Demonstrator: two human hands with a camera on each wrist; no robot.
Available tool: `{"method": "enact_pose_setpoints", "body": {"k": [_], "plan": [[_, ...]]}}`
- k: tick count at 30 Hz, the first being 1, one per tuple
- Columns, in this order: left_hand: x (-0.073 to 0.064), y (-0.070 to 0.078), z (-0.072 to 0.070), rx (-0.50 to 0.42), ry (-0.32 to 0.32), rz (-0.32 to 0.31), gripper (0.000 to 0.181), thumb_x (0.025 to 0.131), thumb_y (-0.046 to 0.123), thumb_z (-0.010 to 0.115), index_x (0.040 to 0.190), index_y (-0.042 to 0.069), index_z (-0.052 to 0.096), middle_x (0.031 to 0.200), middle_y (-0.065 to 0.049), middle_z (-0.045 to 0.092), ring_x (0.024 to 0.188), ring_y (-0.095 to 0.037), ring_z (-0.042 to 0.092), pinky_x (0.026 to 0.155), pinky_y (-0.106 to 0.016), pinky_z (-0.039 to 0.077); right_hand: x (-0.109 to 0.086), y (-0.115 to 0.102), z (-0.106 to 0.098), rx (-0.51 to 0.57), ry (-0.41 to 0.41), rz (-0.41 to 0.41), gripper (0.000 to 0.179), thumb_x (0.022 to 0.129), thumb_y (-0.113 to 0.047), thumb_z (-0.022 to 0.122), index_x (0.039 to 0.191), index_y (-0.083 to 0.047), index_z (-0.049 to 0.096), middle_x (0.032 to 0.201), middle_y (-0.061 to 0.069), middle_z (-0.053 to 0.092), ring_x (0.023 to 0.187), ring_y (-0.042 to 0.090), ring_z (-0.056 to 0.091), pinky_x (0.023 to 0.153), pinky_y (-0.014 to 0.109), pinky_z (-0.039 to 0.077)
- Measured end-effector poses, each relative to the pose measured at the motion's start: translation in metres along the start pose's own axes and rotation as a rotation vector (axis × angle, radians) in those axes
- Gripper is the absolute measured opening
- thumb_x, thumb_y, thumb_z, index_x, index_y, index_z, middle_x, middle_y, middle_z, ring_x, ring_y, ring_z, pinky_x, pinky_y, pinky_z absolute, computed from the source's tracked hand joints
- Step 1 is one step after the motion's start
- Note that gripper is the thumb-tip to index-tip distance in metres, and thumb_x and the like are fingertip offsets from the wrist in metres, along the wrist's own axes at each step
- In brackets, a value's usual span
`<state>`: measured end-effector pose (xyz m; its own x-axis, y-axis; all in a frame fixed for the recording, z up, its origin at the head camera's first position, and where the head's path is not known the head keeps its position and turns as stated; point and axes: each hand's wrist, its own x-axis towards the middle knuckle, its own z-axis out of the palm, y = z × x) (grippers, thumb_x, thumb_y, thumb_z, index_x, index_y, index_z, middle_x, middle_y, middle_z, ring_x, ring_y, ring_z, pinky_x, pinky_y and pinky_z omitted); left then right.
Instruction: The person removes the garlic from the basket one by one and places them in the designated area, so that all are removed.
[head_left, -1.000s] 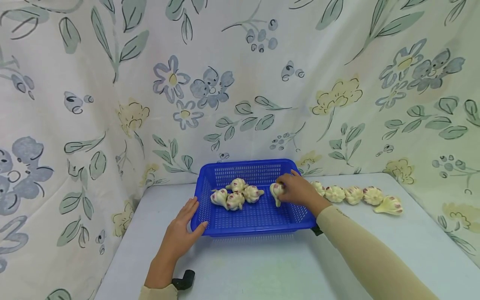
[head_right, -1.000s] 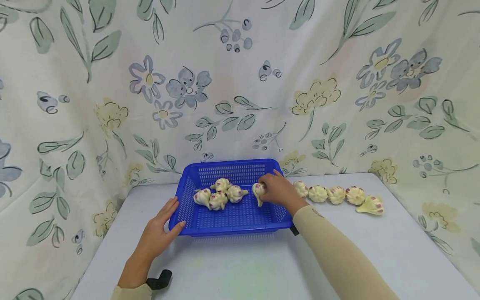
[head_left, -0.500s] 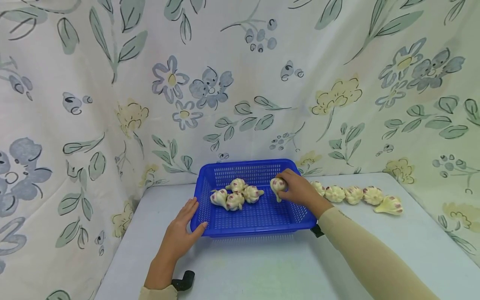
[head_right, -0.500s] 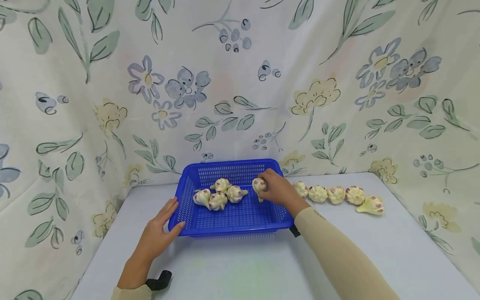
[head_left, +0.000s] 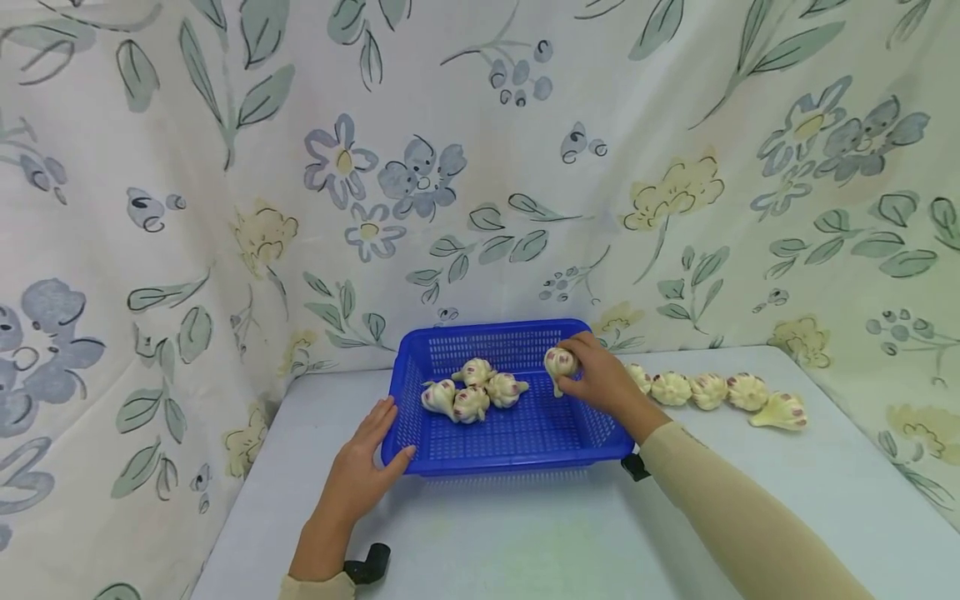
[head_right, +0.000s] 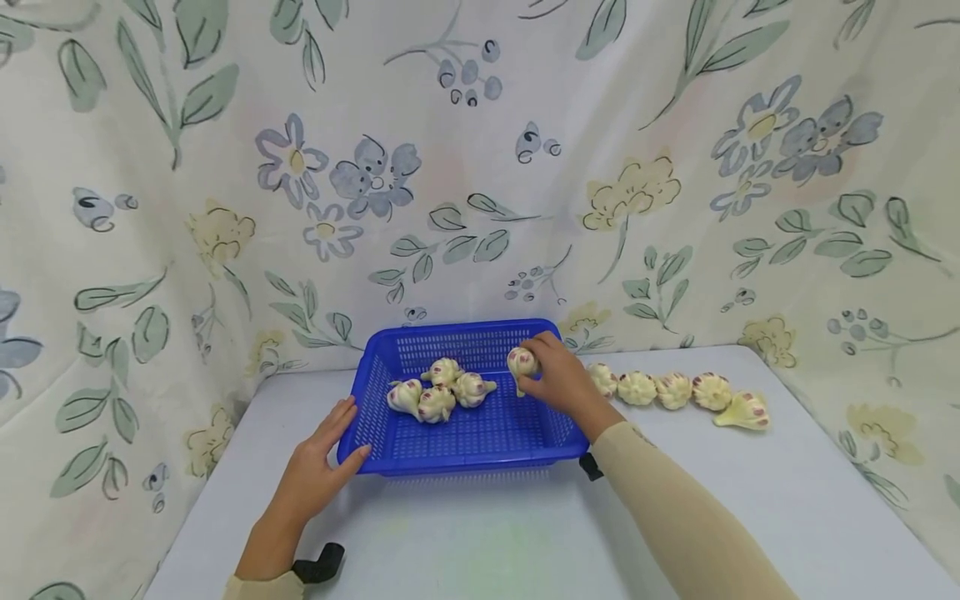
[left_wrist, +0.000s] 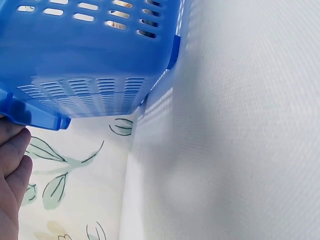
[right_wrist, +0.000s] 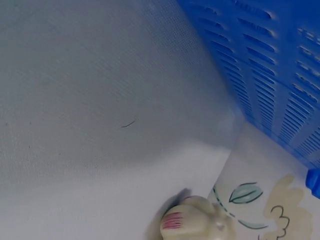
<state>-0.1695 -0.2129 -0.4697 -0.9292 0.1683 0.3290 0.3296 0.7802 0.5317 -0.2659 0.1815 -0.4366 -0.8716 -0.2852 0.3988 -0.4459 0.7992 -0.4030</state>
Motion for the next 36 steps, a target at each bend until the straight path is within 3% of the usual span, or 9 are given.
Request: {"method": "enact_pose_setpoints", "body": {"k": [4, 10, 20, 23, 27, 30, 33, 36], "plan": [[0.001, 0.002, 0.001, -0.007, 0.006, 0.014, 0.073, 0.091, 0.044, 0.067, 0.150, 0.009, 0.042, 0.159, -0.003, 0.034, 0.147, -0.031, 0.032, 0.112, -0.056, 0.035, -0.004, 0.002, -0.003, 0.010, 0.073, 0.004, 0.052, 0.082, -0.024, 0.076, 0.128, -0.007, 0.060, 0.120, 0.007, 0.056, 0.096, 0.021, 0.060, 0.080, 0.041, 0.056], [0.003, 0.005, 0.001, -0.025, 0.008, 0.016, 0.073, 0.091, 0.045, 0.066, 0.150, 0.010, 0.042, 0.160, -0.001, 0.034, 0.147, -0.029, 0.031, 0.112, -0.054, 0.034, -0.007, 0.006, -0.008, 0.079, 0.213, 0.008, 0.051, 0.084, -0.023, 0.076, 0.128, -0.006, 0.059, 0.124, 0.011, 0.059, 0.108, 0.025, 0.060, 0.092, 0.046, 0.054], [0.002, 0.006, 0.001, -0.042, -0.007, -0.005, 0.073, 0.091, 0.042, 0.068, 0.151, 0.010, 0.041, 0.160, -0.002, 0.033, 0.148, -0.029, 0.030, 0.112, -0.055, 0.033, -0.024, 0.016, -0.033, 0.251, 0.319, 0.047, 0.051, 0.087, -0.016, 0.076, 0.133, -0.004, 0.058, 0.125, 0.014, 0.062, 0.111, 0.028, 0.062, 0.094, 0.046, 0.054], [0.001, 0.006, 0.000, -0.042, -0.013, -0.021, 0.072, 0.091, 0.039, 0.069, 0.150, 0.010, 0.041, 0.160, -0.001, 0.032, 0.148, -0.029, 0.029, 0.113, -0.056, 0.033, -0.033, 0.026, -0.044, 0.278, 0.341, 0.102, 0.051, 0.089, -0.018, 0.074, 0.135, -0.006, 0.057, 0.129, 0.014, 0.060, 0.115, 0.025, 0.059, 0.097, 0.040, 0.052], [-0.001, 0.006, -0.001, -0.041, -0.021, -0.041, 0.071, 0.090, 0.036, 0.070, 0.150, 0.010, 0.041, 0.161, 0.000, 0.032, 0.148, -0.028, 0.029, 0.113, -0.056, 0.033, -0.051, 0.040, -0.058, 0.293, 0.352, 0.179, 0.054, 0.090, -0.021, 0.072, 0.139, -0.006, 0.054, 0.135, 0.014, 0.058, 0.120, 0.019, 0.056, 0.099, 0.020, 0.049], [-0.001, 0.005, -0.001, -0.036, -0.027, -0.045, 0.072, 0.090, 0.037, 0.070, 0.151, 0.010, 0.041, 0.161, -0.001, 0.031, 0.149, -0.029, 0.028, 0.113, -0.057, 0.033, -0.067, 0.049, -0.066, 0.283, 0.345, 0.242, 0.057, 0.091, -0.025, 0.071, 0.140, -0.004, 0.052, 0.138, 0.015, 0.056, 0.122, 0.023, 0.055, 0.097, 0.009, 0.044], [-0.001, 0.004, -0.002, -0.028, -0.032, -0.044, 0.073, 0.091, 0.039, 0.069, 0.151, 0.010, 0.040, 0.161, -0.002, 0.031, 0.149, -0.029, 0.028, 0.113, -0.057, 0.033, -0.085, 0.057, -0.074, 0.264, 0.327, 0.311, 0.059, 0.093, -0.030, 0.069, 0.143, -0.004, 0.049, 0.140, 0.016, 0.053, 0.124, 0.028, 0.053, 0.097, 0.008, 0.043], [-0.002, 0.003, -0.002, -0.018, -0.037, -0.041, 0.074, 0.091, 0.042, 0.067, 0.152, 0.010, 0.039, 0.161, -0.003, 0.030, 0.149, -0.029, 0.027, 0.113, -0.057, 0.033, -0.102, 0.065, -0.080, 0.255, 0.322, 0.364, 0.061, 0.093, -0.032, 0.068, 0.144, -0.004, 0.048, 0.140, 0.019, 0.052, 0.123, 0.014, 0.051, 0.094, 0.004, 0.041]]}}
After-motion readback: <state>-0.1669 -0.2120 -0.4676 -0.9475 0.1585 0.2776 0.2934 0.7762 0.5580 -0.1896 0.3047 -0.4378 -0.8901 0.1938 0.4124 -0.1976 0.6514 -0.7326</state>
